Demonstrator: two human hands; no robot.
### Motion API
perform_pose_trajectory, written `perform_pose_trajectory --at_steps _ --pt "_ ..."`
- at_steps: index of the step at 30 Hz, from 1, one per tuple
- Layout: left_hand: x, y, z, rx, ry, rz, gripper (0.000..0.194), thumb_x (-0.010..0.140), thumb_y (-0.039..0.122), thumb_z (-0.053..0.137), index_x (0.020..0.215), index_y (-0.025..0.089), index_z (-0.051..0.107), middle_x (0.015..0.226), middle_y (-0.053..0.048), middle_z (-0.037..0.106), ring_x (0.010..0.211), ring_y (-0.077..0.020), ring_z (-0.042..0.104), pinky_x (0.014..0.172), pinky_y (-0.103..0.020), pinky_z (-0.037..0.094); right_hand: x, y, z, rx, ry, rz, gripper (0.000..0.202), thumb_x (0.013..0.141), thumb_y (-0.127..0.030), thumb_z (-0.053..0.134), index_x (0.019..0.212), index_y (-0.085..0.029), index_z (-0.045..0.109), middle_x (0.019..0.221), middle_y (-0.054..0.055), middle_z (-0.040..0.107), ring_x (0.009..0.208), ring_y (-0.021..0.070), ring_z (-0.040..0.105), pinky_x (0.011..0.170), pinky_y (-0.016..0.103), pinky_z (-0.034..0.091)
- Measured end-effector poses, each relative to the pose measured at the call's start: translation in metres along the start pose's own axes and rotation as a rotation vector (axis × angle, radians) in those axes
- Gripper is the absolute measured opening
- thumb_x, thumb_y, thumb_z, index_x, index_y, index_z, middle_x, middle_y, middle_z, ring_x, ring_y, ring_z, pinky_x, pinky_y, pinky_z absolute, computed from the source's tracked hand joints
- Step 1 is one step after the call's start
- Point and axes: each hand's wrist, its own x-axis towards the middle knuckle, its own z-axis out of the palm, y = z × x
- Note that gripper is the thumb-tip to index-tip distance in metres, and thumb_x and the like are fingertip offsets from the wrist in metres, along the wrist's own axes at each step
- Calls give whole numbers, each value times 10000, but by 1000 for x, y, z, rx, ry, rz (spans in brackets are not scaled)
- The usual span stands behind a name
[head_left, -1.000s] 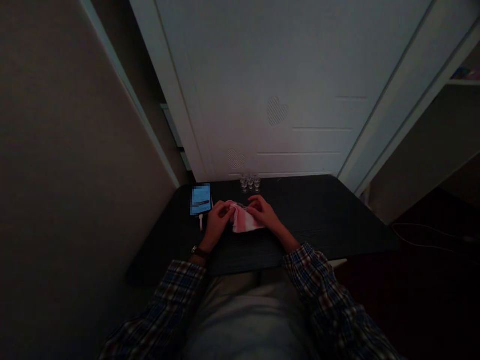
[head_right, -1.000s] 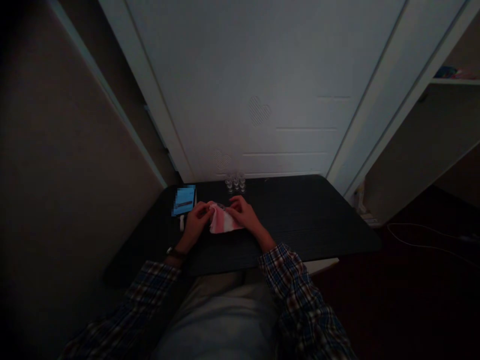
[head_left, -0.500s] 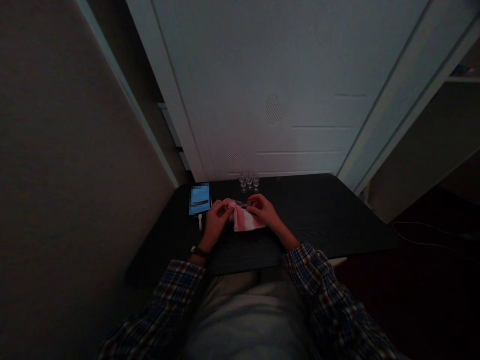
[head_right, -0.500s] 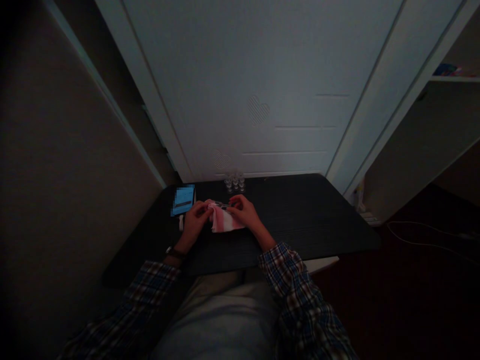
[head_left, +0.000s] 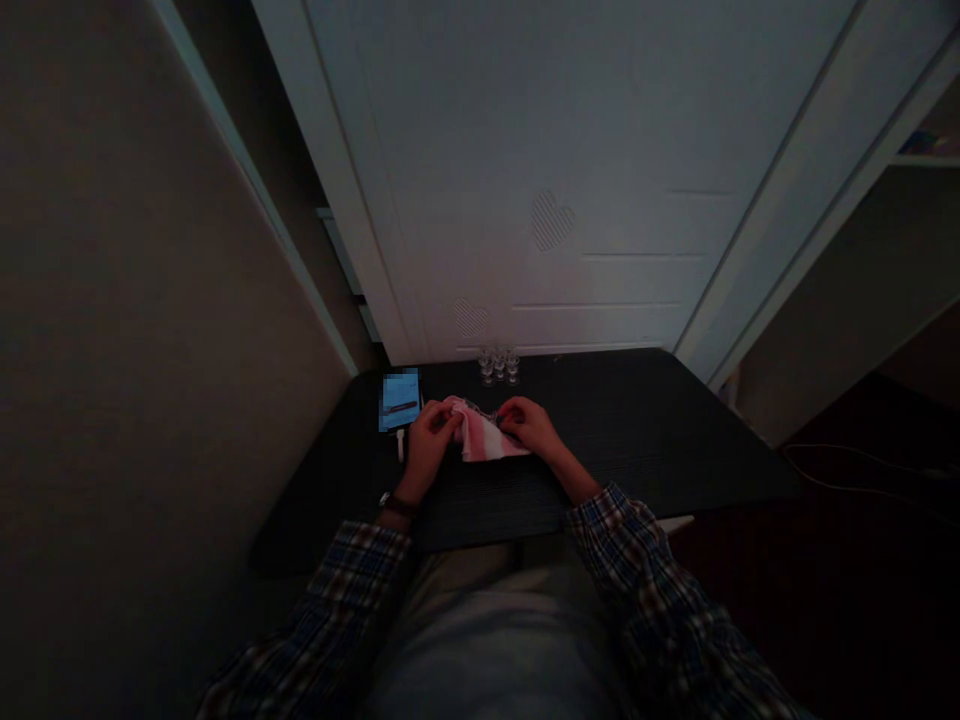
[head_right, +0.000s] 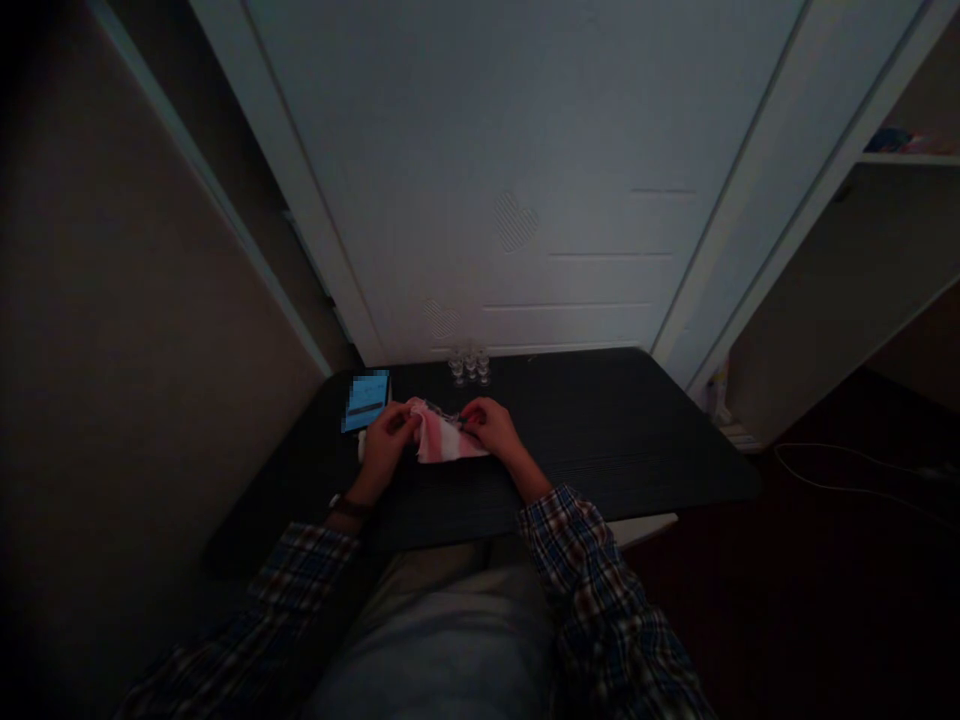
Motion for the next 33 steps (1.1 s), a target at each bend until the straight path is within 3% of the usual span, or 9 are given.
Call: perform_pose_trajectory --at_steps 16,25,33 --pt "1 -3 -1 -16 19 -10 124 726 298 586 709 179 557 716 17 484 661 -120 488 596 -218 396 -3 -6 5 145 -172 8 267 632 -27 494 839 -157 601 777 1 640 679 95 600 632 215 479" --pt "0 -1 0 -10 -17 -1 148 723 287 587 661 166 528 725 18 481 717 -122 498 672 -222 404 -3 -6 1 34 -129 -23 213 670 -35 500 783 -169 621 740 -10 631 668 103 576 636 217 454" --pt "0 1 2 -65 -30 -40 126 703 289 609 716 166 586 745 8 498 708 -127 505 629 -218 412 -5 -7 -4 -120 -17 -113 295 689 32 418 766 -171 617 837 24 571 719 117 529 702 254 430"
